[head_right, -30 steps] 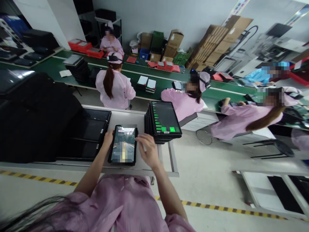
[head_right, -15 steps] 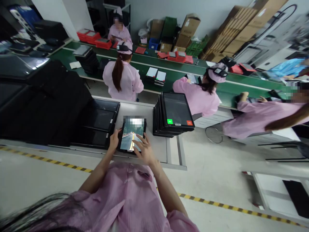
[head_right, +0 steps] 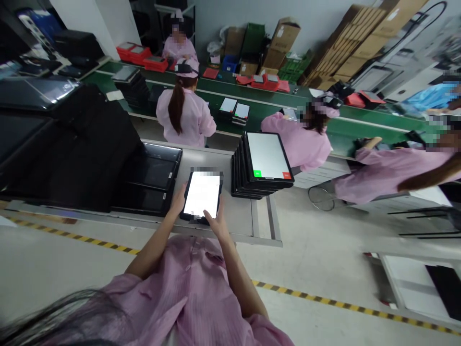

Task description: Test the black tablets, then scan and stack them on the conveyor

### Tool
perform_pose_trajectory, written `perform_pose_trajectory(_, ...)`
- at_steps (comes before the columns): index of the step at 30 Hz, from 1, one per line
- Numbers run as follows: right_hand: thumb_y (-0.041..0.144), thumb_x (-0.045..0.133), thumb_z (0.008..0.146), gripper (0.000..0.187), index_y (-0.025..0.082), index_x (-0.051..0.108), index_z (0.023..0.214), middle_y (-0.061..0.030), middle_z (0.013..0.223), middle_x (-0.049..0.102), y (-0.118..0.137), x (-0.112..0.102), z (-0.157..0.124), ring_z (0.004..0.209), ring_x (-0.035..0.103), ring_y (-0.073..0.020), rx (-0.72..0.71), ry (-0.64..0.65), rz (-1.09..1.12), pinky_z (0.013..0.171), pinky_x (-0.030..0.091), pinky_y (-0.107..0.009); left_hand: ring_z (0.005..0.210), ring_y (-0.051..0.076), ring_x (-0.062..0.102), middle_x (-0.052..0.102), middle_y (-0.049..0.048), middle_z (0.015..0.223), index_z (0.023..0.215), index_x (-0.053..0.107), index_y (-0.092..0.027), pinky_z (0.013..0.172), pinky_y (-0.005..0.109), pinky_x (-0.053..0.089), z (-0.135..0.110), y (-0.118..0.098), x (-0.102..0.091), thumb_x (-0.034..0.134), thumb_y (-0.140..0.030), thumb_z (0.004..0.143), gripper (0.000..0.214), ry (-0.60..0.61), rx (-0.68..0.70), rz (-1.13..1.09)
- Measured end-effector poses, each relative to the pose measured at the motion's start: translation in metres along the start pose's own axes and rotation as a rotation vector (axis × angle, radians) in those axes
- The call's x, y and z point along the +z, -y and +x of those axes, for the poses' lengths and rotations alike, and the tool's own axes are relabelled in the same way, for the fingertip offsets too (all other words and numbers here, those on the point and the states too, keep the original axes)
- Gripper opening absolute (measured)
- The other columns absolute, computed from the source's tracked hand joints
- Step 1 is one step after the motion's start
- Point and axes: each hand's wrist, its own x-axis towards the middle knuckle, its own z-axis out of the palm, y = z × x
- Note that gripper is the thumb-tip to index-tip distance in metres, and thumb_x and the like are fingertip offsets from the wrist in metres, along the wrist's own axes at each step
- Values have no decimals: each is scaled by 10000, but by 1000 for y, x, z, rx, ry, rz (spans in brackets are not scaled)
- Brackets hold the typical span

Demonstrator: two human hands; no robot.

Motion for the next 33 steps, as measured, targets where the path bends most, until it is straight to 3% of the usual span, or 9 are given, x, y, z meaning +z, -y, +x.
perform_pose_trajectory(4, 746, 822, 863, 1277, 265, 131, 1824, -139, 1889, 221, 1, -4, -3, 1752, 239, -371, -71, 41, -7, 1394, 338, -628, 1504, 298, 618, 663, 148, 1619, 1434, 752, -183, 1328, 411, 409, 8, -4, 1, 420, -657, 1135, 651, 5, -21, 61)
perform_pose_trajectory(8, 704, 791, 895, 1170, 262, 205, 1805, -132, 1868, 299, -3, -2, 1, 1738, 295, -351, -132, -10, -22, 1380, 374, -611, 1475, 295, 634, 683, 137, 1590, 1356, 785, -184, 1323, 414, 413, 10, -2, -2, 462, -604, 1138, 573, 15, -6, 70)
perform_pose_trajectory(13, 625, 696, 965, 1015, 279, 229, 1797, -109, 1860, 327, -5, 8, 3, 1724, 342, -328, -66, -113, -44, 1377, 370, -622, 1394, 279, 697, 795, 119, 1411, 1298, 818, -197, 1275, 435, 480, -10, 6, -9, 393, -605, 1141, 610, -68, 31, -5)
perform_pose_trajectory(17, 605, 709, 950, 1005, 256, 270, 1784, -117, 1857, 332, -3, 11, 2, 1737, 306, -331, -51, -118, -21, 1375, 389, -603, 1348, 305, 716, 816, 149, 1340, 1101, 874, -182, 1245, 455, 509, -32, 9, -17, 419, -665, 1107, 664, -130, 70, 33)
perform_pose_trajectory(23, 601, 755, 946, 1019, 276, 276, 1783, -130, 1856, 338, 0, 6, 3, 1749, 266, -356, -45, -111, 33, 1392, 337, -639, 1324, 313, 729, 825, 149, 1317, 1072, 879, -179, 1229, 461, 528, -40, 7, -20, 449, -688, 1094, 667, -125, 86, 48)
perform_pose_trajectory(28, 543, 623, 1072, 823, 329, 274, 1785, -103, 1869, 307, 28, 1, 4, 1758, 243, -351, -265, -121, -181, 1397, 312, -682, 1327, 317, 728, 831, 143, 1300, 1069, 880, -191, 1214, 455, 536, -38, 9, -21, 460, -709, 1085, 667, -135, 68, 60)
perform_pose_trajectory(33, 369, 538, 1126, 536, 343, 521, 1662, -84, 1627, 656, 65, 9, 3, 1688, 417, -324, -475, -24, -295, 1369, 398, -669, 1277, 322, 747, 833, 160, 1274, 1091, 866, -174, 1185, 463, 556, -38, 10, -20, 452, -730, 1081, 693, -137, 76, 48)
